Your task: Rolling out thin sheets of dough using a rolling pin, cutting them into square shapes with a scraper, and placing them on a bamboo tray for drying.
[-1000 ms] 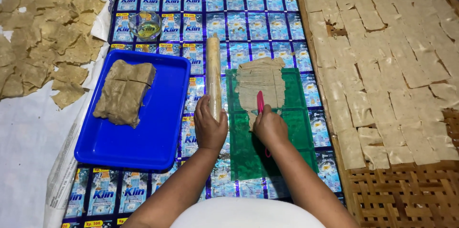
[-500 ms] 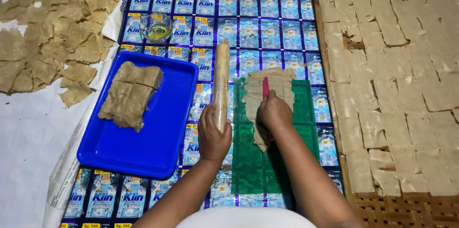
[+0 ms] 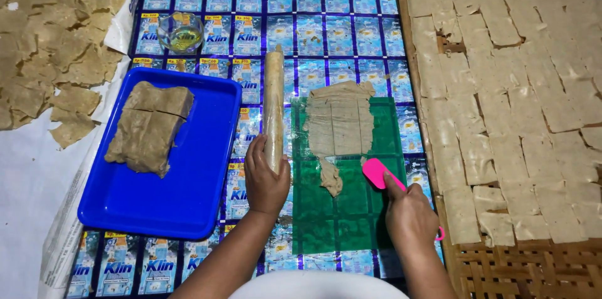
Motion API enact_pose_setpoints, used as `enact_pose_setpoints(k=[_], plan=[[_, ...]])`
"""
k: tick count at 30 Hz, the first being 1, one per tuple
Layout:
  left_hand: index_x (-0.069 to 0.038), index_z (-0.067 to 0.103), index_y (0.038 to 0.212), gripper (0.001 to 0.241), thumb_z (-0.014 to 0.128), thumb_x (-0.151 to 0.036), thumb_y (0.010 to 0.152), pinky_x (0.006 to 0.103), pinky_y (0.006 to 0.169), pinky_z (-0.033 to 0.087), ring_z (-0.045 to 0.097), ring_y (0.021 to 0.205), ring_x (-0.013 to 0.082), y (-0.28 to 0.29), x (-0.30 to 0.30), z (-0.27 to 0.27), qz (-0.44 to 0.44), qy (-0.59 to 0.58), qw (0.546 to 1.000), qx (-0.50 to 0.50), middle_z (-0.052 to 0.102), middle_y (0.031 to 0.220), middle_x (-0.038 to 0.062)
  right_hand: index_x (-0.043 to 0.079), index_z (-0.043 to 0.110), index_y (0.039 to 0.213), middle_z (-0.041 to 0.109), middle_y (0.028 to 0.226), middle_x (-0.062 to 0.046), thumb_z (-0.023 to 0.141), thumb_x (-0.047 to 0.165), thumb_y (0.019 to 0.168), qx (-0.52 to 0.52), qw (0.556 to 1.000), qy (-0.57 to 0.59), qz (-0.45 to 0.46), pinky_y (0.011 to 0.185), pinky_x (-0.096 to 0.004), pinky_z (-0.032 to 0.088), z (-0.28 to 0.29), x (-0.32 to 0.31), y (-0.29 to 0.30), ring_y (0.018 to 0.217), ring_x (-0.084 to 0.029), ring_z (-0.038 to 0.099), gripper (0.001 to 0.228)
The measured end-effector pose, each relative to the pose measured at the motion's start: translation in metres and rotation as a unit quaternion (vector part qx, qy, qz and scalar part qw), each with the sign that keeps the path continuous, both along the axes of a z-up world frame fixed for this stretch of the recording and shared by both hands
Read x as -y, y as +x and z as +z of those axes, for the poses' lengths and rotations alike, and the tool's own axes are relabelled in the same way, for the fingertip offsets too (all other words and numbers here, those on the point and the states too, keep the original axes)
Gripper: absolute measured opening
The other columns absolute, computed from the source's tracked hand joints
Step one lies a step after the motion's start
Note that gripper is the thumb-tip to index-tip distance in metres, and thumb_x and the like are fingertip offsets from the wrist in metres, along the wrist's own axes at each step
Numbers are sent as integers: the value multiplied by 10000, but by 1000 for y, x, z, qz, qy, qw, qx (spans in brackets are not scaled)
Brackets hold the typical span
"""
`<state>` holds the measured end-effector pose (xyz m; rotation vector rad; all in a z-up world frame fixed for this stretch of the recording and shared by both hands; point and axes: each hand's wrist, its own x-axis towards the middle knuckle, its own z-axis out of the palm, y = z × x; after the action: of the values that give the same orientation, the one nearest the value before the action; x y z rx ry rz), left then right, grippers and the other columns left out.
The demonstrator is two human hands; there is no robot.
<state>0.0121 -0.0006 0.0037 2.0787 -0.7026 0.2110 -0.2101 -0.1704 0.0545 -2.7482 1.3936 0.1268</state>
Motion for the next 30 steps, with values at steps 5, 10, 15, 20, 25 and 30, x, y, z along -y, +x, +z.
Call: enact_pose_setpoints(k=[5, 10, 15, 20, 25, 30], plan=[[25, 440, 1432, 619, 713, -137, 902, 480, 1166, 388, 479, 1380, 408, -1, 0, -1, 6, 6, 1000, 5, 497, 1454, 237, 421, 688, 1327, 622, 925, -150, 571, 189, 964, 57, 998, -19, 5, 630, -501, 548, -32, 29, 24, 848, -357, 688, 446], [28, 438, 1428, 620, 715, -140, 899, 477, 1169, 386, 473, 1388, 406, -1, -1, -1, 3, 12, 1000, 13, 499, 1457, 231, 436, 679, 1349, 625, 1004, -173, 509, 187, 1007, 57, 998, -19, -18, 689, -508, 555, -35, 75, 74, 878, -379, 692, 457], [27, 444, 1430, 624, 708, -141, 890, 471, 1158, 396, 471, 1385, 396, 0, 1, 0, 5, 18, 1000, -6, 497, 1460, 228, 486, 711, 1275, 648, 1101, -174, 509, 180, 988, 34, 999, -31, 28, 802, -493, 554, -47, 135, 122, 966, -376, 696, 465], [22, 439, 1434, 620, 705, -149, 901, 475, 1152, 398, 467, 1388, 398, 1, 1, -3, 9, 27, 1000, -7, 488, 1468, 229, 427, 725, 1279, 677, 1140, -149, 546, 229, 1001, 14, 995, -29, 97, 851, -459, 559, -16, 158, 166, 1011, -347, 713, 385], [23, 427, 1443, 631, 700, -150, 900, 478, 1148, 400, 460, 1391, 402, 2, 1, -4, 8, 33, 999, -12, 474, 1475, 235, 363, 703, 1319, 720, 1240, -141, 541, 188, 967, -41, 995, 67, 60, 922, -500, 543, -9, 183, 185, 1157, -348, 684, 426], [14, 437, 1441, 621, 700, -152, 904, 480, 1151, 399, 468, 1390, 395, 2, 0, -4, 10, 32, 999, -13, 483, 1476, 227, 140, 625, 1302, 703, 1222, -213, 486, 334, 1055, -26, 990, 135, -10, 916, -561, 518, -19, 168, 156, 1139, -422, 662, 343]])
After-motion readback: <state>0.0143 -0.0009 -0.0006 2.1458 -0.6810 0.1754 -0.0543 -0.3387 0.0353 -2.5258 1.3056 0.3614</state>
